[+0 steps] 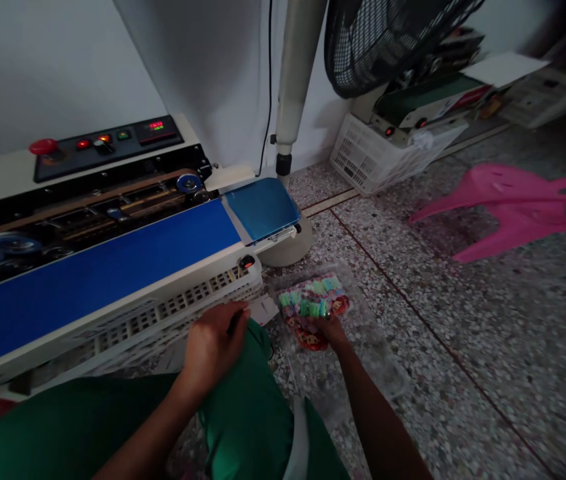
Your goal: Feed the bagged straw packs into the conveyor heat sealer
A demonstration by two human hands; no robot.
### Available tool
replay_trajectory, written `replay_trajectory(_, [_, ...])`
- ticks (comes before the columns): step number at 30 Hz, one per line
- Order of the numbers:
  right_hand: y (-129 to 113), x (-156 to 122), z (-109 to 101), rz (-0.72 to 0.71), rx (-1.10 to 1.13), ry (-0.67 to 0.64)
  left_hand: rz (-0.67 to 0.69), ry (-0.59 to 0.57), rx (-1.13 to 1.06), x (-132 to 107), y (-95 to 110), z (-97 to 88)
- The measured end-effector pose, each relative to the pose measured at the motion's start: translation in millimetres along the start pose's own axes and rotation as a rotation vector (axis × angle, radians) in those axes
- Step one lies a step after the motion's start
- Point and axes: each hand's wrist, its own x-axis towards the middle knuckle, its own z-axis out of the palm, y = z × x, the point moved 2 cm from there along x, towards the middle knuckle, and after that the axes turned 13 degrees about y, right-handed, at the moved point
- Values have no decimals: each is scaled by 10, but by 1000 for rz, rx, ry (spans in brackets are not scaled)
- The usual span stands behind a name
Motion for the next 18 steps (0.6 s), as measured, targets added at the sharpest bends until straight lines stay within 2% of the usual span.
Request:
replay_trajectory(3, [-296, -138, -79, -32, 56, -25, -72, -133, -3, 94, 2, 10])
replay_trajectory(5, [-573, -246, -117, -58, 150, -47, -133, -144, -101, 167, 21, 48])
replay_trajectory(7, [-931, -371, -105, -89, 271, -84, -188, -123, -293, 237, 63, 101])
replay_trajectory(10, [-1613, -594, 66, -154, 395, -222, -322, -179, -669, 321, 139, 149])
replay_trajectory(13, [-2369, -839, 400, -304, 450, -408, -400, -260, -1061, 397, 189, 54])
replay_trajectory(15, [-2814, -984, 670, -427, 428, -475, -438, -153, -1200, 466, 137, -102])
replay_trajectory(18, [-3315, -1147, 1084, -608, 369, -499, -469, 134, -1244, 594, -65, -416])
